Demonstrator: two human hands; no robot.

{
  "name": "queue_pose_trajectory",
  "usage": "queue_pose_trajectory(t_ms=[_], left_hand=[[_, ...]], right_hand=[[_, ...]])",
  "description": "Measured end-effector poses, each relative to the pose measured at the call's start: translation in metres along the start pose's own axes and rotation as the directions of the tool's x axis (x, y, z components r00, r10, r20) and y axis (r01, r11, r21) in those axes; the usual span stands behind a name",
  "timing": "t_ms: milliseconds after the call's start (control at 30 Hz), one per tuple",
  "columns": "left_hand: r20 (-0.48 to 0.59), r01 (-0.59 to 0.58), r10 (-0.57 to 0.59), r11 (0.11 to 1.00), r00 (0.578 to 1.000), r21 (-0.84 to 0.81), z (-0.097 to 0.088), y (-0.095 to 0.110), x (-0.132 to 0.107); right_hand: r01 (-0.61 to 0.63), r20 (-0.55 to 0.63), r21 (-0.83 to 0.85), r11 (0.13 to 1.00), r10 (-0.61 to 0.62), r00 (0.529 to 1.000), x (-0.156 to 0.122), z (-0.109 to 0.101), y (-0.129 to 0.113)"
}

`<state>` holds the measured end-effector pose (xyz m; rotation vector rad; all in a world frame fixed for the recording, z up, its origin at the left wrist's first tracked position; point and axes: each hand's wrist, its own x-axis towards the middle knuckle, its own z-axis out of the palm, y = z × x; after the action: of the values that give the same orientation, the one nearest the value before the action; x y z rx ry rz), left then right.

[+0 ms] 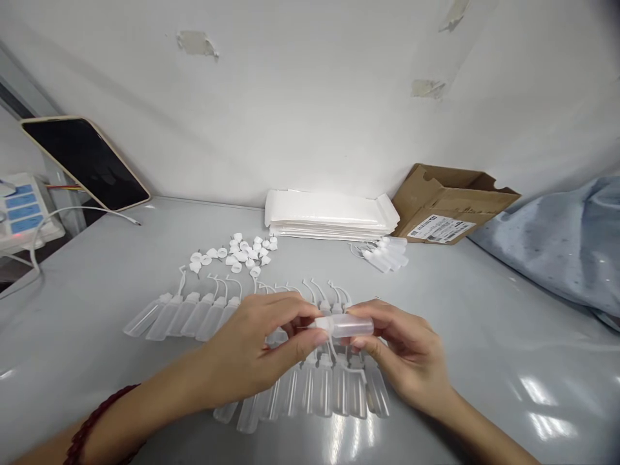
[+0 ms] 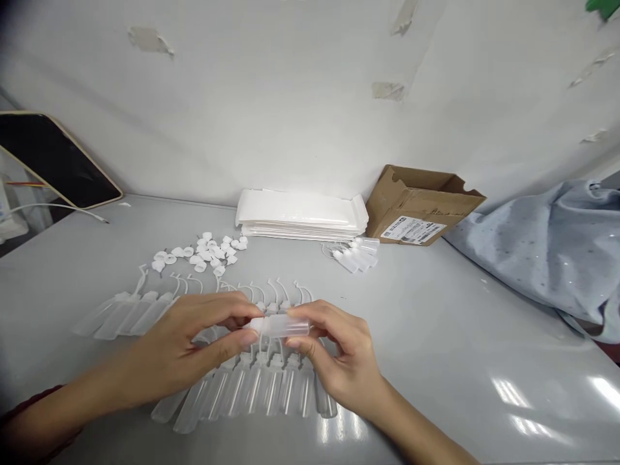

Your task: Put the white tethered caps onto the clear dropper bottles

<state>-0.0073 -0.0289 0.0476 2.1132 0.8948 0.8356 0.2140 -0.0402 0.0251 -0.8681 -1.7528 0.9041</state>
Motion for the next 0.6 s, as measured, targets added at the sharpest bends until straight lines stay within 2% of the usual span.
queue_pose_trajectory(t_ms=[100, 200, 333, 467, 533, 600], left_hand=[[0.061, 0.1, -0.098, 0.994, 0.993, -0.039, -0.002, 0.005, 0.0], [0.097, 0.105, -0.103, 0.994, 0.99, -0.023, -0.001, 0.005, -0.002], [0.032, -0.084, 0.08, 0.99, 0.996, 0.115, 0.005, -0.002, -0.006], [-0.032, -0.269, 0.294, 0.908, 0.955, 0.322, 0.012, -0.008, -0.009], [-0.057, -0.276, 0.314, 0.897, 0.948, 0.346, 0.014, -0.008, -0.009], [-0.055, -0.208, 0.23, 0.942, 0.972, 0.265, 0.013, -0.005, -0.007]], right_hand=[[0.063, -0.004, -0.077, 0.995, -0.063, 0.998, 0.0, 0.0, 0.0], [0.041, -0.008, -0.073, 0.997, -0.042, 0.999, -0.001, 0.0, 0.0], [-0.086, 0.024, 0.059, 0.995, 0.084, 0.996, -0.001, 0.0, -0.001], [-0.249, 0.083, 0.16, 0.955, 0.239, 0.968, 0.001, 0.001, -0.001], [-0.299, 0.103, 0.216, 0.93, 0.283, 0.954, 0.002, 0.001, 0.0], [-0.322, 0.117, 0.282, 0.904, 0.301, 0.946, 0.002, 0.001, 0.0]])
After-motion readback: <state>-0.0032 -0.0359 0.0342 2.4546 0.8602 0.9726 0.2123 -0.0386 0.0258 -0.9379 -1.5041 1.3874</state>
